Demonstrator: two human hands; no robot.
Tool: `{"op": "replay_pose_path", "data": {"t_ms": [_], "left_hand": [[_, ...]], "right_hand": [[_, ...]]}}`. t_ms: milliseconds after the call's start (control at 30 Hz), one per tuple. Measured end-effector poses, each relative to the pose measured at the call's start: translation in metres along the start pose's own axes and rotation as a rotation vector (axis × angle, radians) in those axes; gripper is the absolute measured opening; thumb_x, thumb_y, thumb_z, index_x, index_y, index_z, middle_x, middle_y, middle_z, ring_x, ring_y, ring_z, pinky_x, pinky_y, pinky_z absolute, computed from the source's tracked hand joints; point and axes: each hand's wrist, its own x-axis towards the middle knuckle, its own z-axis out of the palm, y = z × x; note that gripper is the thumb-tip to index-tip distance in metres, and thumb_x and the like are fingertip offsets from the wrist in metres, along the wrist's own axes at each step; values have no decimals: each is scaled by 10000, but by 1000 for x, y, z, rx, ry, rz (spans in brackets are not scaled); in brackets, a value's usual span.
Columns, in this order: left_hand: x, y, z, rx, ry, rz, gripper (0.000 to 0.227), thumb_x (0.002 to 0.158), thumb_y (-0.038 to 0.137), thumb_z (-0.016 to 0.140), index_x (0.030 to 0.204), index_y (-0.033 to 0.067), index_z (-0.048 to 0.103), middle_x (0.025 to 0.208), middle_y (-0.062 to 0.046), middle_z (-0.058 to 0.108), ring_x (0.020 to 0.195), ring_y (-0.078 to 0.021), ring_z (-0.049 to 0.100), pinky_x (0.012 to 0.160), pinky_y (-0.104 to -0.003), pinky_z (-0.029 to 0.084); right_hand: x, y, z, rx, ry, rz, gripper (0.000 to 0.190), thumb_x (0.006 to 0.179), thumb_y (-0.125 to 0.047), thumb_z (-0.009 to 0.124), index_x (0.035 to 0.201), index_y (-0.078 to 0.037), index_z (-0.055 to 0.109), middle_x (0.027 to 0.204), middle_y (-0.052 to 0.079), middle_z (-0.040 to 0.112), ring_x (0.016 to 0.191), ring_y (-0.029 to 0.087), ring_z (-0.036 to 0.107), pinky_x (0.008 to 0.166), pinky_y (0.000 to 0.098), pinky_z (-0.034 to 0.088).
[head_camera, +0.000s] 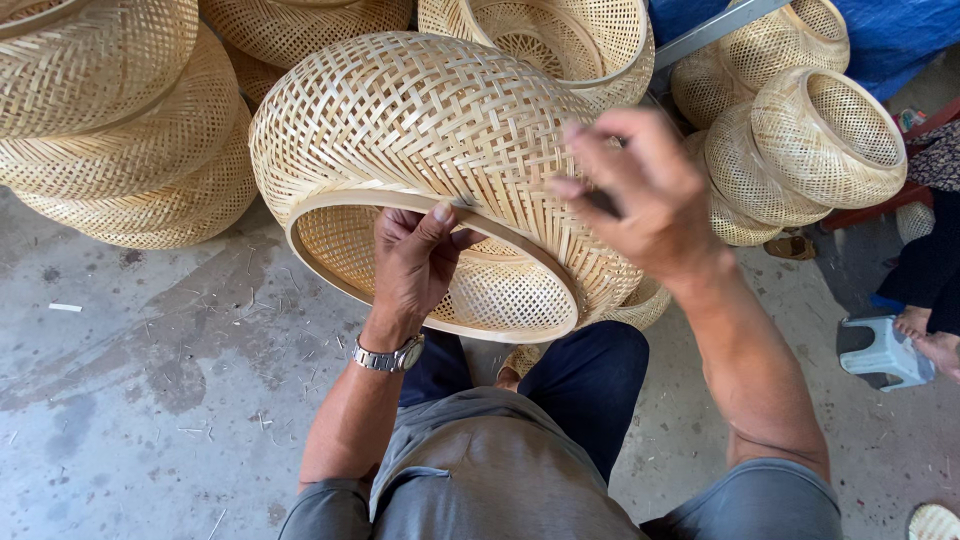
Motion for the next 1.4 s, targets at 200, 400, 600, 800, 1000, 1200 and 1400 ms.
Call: {"op": "replay_pose_path", "data": {"t_ms": [200,400,600,800,1000,1200,1400], "left_hand": [[-1,-9,-6,-26,-20,-24,115,1046,48,658,1134,-24,680,1120,-160,746,1070,-263,729,929,-460,645],[4,6,-29,-232,-179,17,230,1002,107,717,1219,61,655,1112,-33,711,1151,-226,699,1134,-605,561],[13,12,-42,-326,171,33,229,995,118,704,1190,2,674,1123,-141,720,1081,-259,689,1080,-555,562],[57,-5,-36,-357,93,-77,15,988,-17,682,977,-7,684,1030,-140,742,1103,-249,730,1059,-558,592],[104,-3,-10,-194,-190,-163,74,1063,14,664,1066,-46,708,952,-122,728,967,-226,721,1027,-550,656],[92,14,-5,216,-228,-182,119,1035,52,657,1102,-21,724,1102,-193,751,1063,-285,748,952,-507,658],[71,11,-20,301,-191,-235,119,1013,40,691,1118,-10,716,1118,-178,750,1060,-281,750,946,-490,673]], "right_hand": [[-16,45,-20,102,-172,347,821,1056,-695,498,1356,60,619,1174,193,666,784,171,677,647,274,584],[-38,57,-9,337,-421,668,987,859,-759,583,1444,34,621,788,182,679,596,198,598,563,311,500],[-62,61,-19,402,-429,971,958,788,-637,734,1502,-5,640,759,301,655,590,284,608,541,429,463],[-77,66,-29,727,-158,913,864,840,-607,793,1333,77,603,1133,152,726,989,142,743,837,280,614],[-120,50,-9,907,-21,1278,671,817,-466,826,1228,55,727,975,172,727,656,177,569,542,290,448],[-141,16,32,1008,0,1183,514,870,-324,830,1272,-37,691,1093,24,760,884,48,691,738,212,587],[-152,6,47,965,-138,1305,479,889,-192,805,1334,-50,699,855,-48,659,647,31,491,532,200,382]]}}
